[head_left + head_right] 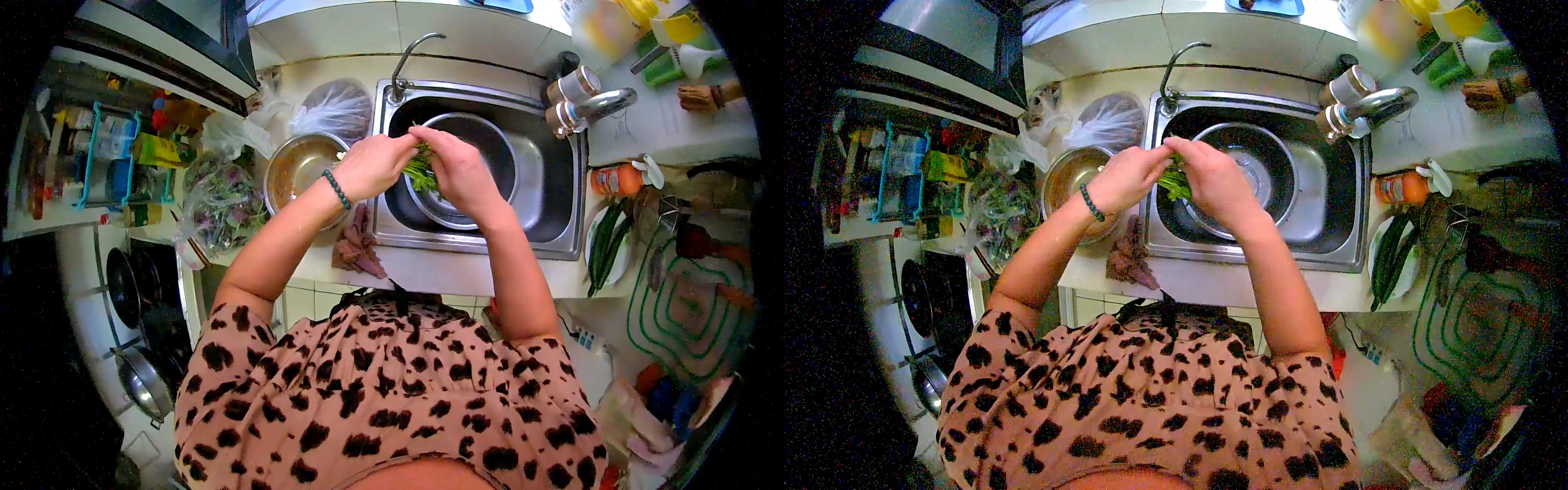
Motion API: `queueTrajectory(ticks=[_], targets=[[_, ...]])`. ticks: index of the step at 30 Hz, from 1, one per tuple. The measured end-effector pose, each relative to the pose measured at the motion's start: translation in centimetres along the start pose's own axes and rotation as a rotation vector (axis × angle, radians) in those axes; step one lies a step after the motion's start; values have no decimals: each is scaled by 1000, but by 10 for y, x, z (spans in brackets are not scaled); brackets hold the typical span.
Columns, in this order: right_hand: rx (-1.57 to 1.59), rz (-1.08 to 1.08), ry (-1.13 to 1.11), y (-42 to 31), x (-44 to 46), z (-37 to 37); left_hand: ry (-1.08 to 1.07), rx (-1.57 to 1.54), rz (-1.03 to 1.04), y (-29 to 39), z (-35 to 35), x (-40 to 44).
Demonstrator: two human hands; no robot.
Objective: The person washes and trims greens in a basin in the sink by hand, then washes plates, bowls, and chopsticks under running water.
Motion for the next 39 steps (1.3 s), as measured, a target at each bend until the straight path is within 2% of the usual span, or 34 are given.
queueTrajectory(ticks=[1, 4, 5, 7, 8, 10, 11, 13, 15, 17, 18, 19, 21, 23, 25, 26, 28, 29, 31, 33, 34, 35, 37, 38, 39], targets=[[-1, 4, 5, -2, -1, 1, -4, 1, 4, 2, 1, -1], [-322, 138, -209, -1, -4, 6, -3, 28, 44, 6, 2, -4], [-322, 140, -208, 1, -6, 6, -4, 45, 24, 5, 3, -4], [-513, 243, -228, 17, -12, 2, -10, 65, 6, 2, 2, -5], [-510, 319, -144, 41, -23, -7, -2, 6, -11, 1, -3, -8], [-227, 602, 13, 82, -47, -29, 1, -170, -44, -14, -6, -8], [-221, 639, 50, 94, -57, -39, 0, -167, -49, -16, -8, -9], [541, 962, 204, 109, -83, -50, -4, -310, -4, -18, -11, -7], [886, 952, 337, 101, -99, -53, -6, -340, 21, -26, -4, -3], [933, 976, 346, 94, -116, -60, -60, -517, -55, -24, 3, 2], [979, 992, 343, 89, -125, -66, -118, -512, -92, -20, 3, 6], [978, 1024, 434, 82, -133, -70, -197, -549, -168, -15, 2, 8], [894, 1027, 422, 77, -153, -80, -117, -695, 18, -4, 20, 15], [902, 1081, 430, 68, -173, -88, -308, -778, -138, 6, 31, 22], [965, 1084, 378, 60, -196, -91, -603, -572, -473, -50, 90, 46], [924, 1106, 387, 49, -199, -93, -655, -692, -527, -49, 101, 48], [881, 1114, 347, 30, -203, -104, -693, -895, -632, -18, 100, 50], [882, 1120, 369, 23, -213, -107, -647, -998, -577, 7, 105, 49], [921, 1082, 441, 14, -232, -117, -760, -1276, -612, 51, 112, 51], [876, 1122, 495, 2, -244, -128, -765, -1553, -727, 110, 118, 55], [868, 1126, 515, 0, -255, -134, -754, -1689, -591, 127, 133, 61], [860, 1132, 531, -1, -264, -141, -649, -1731, -593, 152, 142, 67], [807, 1147, 587, -15, -278, -154, -578, -1894, -397, 192, 180, 79], [755, 1161, 637, -23, -284, -160, -617, -1916, -300, 219, 189, 82], [757, 1159, 624, -30, -289, -164, -588, -1960, -323, 242, 210, 87]])
Point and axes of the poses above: each hand's wrist, its own x-axis towards the middle knuckle, its own z-axis out of the palm, y = z × x, the point moved 1 cm from there along x, towards the middle knuckle, and after that the axes turned 4 degrees about -z, right-handed, at the moved point
